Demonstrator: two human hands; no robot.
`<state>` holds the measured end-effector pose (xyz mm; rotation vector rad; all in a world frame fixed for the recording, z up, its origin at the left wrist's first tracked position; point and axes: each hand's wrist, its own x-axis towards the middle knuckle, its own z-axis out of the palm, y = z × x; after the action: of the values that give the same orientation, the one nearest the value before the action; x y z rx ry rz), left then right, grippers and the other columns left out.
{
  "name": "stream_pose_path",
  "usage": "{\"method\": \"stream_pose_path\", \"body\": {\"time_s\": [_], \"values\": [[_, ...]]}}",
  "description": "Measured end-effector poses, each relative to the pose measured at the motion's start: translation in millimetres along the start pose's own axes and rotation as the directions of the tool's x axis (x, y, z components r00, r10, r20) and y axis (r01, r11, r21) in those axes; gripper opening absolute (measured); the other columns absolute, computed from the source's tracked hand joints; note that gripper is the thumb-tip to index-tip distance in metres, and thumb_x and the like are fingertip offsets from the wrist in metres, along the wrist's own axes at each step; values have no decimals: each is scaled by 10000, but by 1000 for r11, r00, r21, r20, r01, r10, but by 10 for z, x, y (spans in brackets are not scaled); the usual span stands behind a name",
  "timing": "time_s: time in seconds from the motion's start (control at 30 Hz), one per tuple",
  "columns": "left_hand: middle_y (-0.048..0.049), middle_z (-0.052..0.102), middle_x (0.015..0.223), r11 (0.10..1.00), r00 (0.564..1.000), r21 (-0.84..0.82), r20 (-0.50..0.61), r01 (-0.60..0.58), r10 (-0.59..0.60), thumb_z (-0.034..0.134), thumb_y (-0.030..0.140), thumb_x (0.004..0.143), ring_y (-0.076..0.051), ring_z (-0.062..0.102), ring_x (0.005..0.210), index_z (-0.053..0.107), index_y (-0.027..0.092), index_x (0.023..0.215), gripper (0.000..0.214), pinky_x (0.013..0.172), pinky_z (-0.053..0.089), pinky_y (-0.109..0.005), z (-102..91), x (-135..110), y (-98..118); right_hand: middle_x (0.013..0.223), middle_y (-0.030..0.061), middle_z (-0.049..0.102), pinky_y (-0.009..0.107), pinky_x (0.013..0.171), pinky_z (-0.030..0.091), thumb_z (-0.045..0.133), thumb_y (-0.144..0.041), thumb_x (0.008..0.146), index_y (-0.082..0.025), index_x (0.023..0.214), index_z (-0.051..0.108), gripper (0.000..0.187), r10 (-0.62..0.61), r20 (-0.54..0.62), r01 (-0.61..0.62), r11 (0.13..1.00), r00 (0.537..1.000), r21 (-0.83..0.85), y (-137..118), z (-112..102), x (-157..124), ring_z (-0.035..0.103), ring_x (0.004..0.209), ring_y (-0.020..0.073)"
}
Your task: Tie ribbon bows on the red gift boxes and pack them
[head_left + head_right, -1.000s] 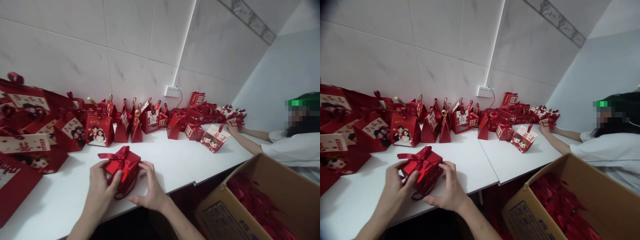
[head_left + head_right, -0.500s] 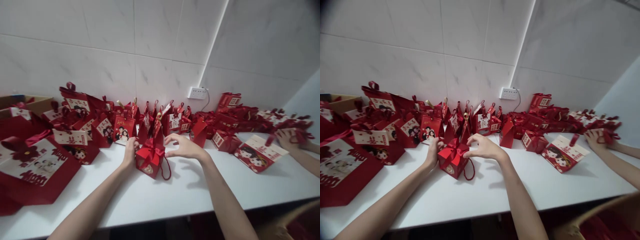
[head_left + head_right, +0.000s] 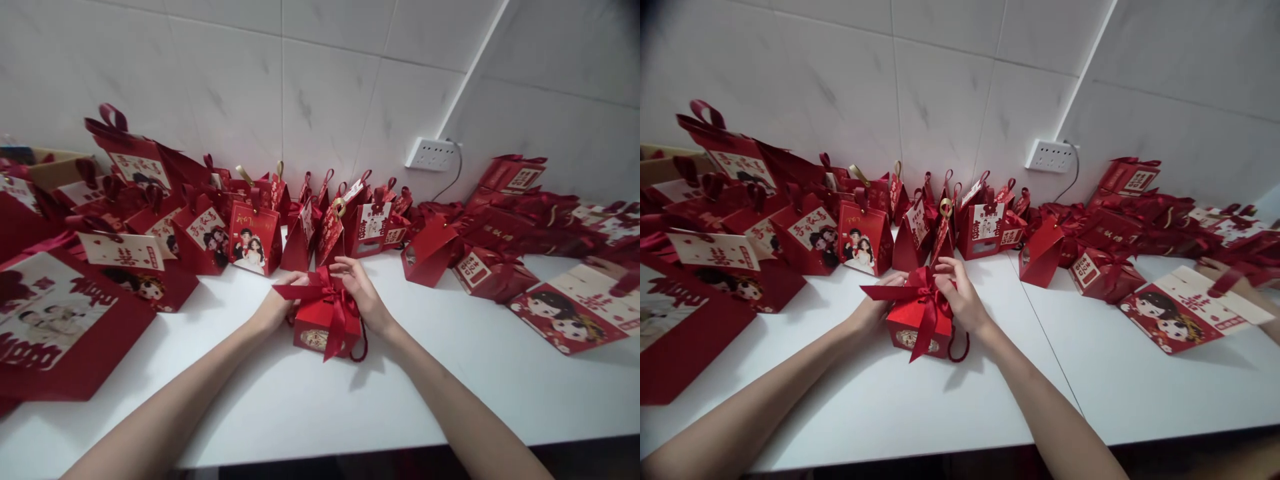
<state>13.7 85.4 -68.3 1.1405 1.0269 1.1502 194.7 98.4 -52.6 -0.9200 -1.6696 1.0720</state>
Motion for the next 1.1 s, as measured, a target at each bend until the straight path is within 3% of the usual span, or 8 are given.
{"method": "stream_pose_path", "body": {"time_s": [0.2,0.33,0.4,0.5,0.6,0.77,0.9,1.1], "values": [[32,587,551,967,998,253,64,-43,28,677,541,658,-156,557,475,513,180,1002,525,467,407,-240,12,-57,126,1055,100,594,370,873,431,341,-545,888,-198,1022,517,412,-93,-221,19,948,971,-317,-46,-68,-2,566,985,234],[70,510,507,934,989,325,53,-150,140,676,474,684,-136,517,481,495,182,1017,479,484,377,-225,12,-98,149,802,63,634,342,771,446,272,-545,914,-201,783,563,469,-67,-225,-22,928,972,-372,-44,-114,7,583,807,221],[82,481,499,895,969,375,39,-241,244,675,423,695,-117,481,479,495,175,1025,450,493,356,-216,-2,-119,155,847,65,659,336,785,455,294,-554,914,-190,839,592,476,-74,-178,18,955,981,-297,-29,-114,4,602,836,220],[90,473,516,809,921,462,49,-364,387,681,357,699,-108,464,491,484,171,1095,480,531,367,-223,-34,-135,159,1148,86,635,343,929,431,359,-571,899,-186,1122,569,492,-147,-73,133,977,987,-164,-6,-114,-4,577,1076,229],[82,486,556,749,895,519,75,-411,440,656,340,729,-118,488,531,459,169,1170,512,577,387,-238,-59,-124,158,1408,110,449,384,1087,300,417,-616,857,-182,1362,398,667,-152,46,156,982,987,-109,12,-134,-3,407,1305,244],[76,459,576,745,889,518,72,-420,452,611,342,771,-122,480,561,452,160,1198,490,601,375,-241,-68,-88,151,1518,112,253,449,1139,188,588,-582,767,-196,1489,9,1003,-43,219,74,988,975,-137,3,-152,-17,205,1409,257],[82,434,581,807,908,441,43,-392,418,622,369,749,-123,455,559,413,171,1204,538,612,364,-248,-60,-83,134,1521,92,246,467,1133,216,642,-439,772,-246,1471,-126,1056,-14,235,38,994,972,-99,-23,-126,-43,271,1388,236],[43,456,754,862,933,387,-16,-327,361,670,455,665,-141,470,674,317,209,1069,590,651,388,-277,-4,-115,77,1560,84,76,487,1147,130,648,-407,753,-247,1479,-71,1035,-19,165,49,981,986,-185,1,-114,-28,109,1431,242]]}}
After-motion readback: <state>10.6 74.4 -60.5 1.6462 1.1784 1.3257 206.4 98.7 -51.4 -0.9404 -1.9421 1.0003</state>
